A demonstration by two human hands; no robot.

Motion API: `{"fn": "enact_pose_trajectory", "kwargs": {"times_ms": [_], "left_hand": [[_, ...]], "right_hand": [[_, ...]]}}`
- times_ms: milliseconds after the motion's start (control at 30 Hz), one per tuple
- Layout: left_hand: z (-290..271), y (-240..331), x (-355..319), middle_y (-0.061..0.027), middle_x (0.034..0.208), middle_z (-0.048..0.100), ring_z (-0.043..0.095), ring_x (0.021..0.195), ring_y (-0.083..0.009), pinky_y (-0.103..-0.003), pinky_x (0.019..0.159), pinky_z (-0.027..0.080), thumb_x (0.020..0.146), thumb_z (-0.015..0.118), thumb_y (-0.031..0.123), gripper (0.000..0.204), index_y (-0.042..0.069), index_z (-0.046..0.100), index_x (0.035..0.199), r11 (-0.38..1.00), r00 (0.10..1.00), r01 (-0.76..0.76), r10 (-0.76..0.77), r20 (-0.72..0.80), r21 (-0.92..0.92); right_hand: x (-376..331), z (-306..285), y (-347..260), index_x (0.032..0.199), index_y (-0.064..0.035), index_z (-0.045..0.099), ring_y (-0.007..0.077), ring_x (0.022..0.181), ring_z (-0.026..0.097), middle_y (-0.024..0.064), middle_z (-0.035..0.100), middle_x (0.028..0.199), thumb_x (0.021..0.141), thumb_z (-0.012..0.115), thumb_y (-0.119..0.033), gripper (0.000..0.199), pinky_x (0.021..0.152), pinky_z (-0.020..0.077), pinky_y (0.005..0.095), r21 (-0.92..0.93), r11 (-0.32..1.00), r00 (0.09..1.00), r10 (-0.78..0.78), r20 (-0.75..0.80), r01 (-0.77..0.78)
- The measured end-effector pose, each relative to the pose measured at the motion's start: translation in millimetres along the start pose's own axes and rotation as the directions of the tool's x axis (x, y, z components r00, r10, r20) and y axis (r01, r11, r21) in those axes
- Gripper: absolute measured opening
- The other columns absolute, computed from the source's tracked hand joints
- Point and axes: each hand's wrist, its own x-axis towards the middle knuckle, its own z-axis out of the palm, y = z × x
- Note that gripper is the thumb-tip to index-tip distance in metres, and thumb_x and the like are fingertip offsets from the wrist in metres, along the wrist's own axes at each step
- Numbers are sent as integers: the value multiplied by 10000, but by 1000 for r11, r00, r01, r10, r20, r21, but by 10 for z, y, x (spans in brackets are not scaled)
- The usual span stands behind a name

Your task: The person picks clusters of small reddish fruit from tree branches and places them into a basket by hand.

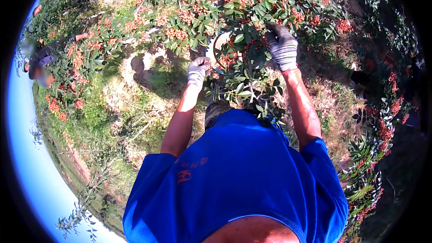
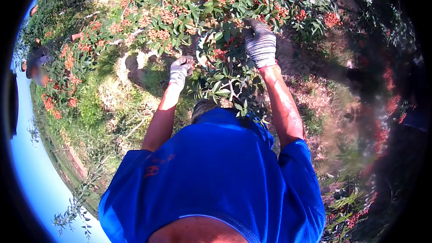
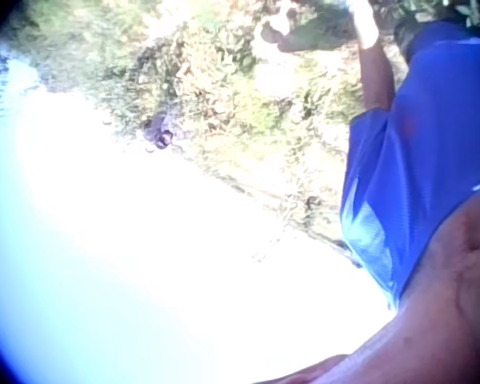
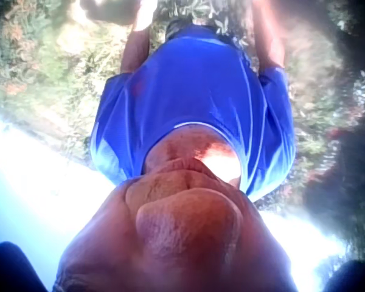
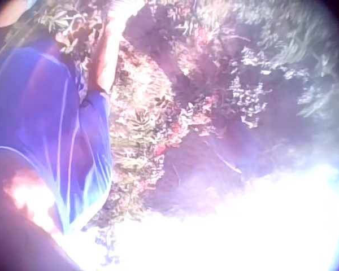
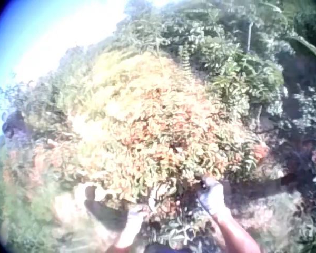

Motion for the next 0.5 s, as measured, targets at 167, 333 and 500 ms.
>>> {"fn": "enact_pose_trajectory", "kwargs": {"times_ms": [167, 333, 500], "left_hand": [[104, -334, 519, -83, 1100, 661, 648, 896, -178, -264, 732, 546, 804, 688, -71, 459, 4, 591, 1246, 983, 989, -138, 130, 67, 121], [185, -422, 876, -84, 1054, 652, 579, 851, -123, -234, 727, 501, 759, 694, -79, 578, -20, 530, 1310, 853, 992, -44, -26, 126, 520], [318, -66, 457, -51, 924, 673, 584, 782, -127, -273, 749, 497, 847, 642, -19, 365, -5, 621, 1212, 860, 898, -408, 438, -32, 305]], "right_hand": [[506, 219, 178, 1240, -116, 629, 300, 1059, 651, 145, 655, 1199, 863, 696, -202, 393, 933, 502, 367, -212, 976, 909, 137, 393, -55], [536, 295, 374, 1101, -120, 712, 272, 962, 683, 129, 707, 1061, 850, 703, -180, 259, 861, 526, 355, -215, 975, 884, 153, 441, -61], [361, 268, 485, 1042, -100, 725, 271, 887, 702, 132, 725, 972, 839, 690, -144, 210, 833, 534, 358, -127, 976, 938, 205, 281, -175]]}}
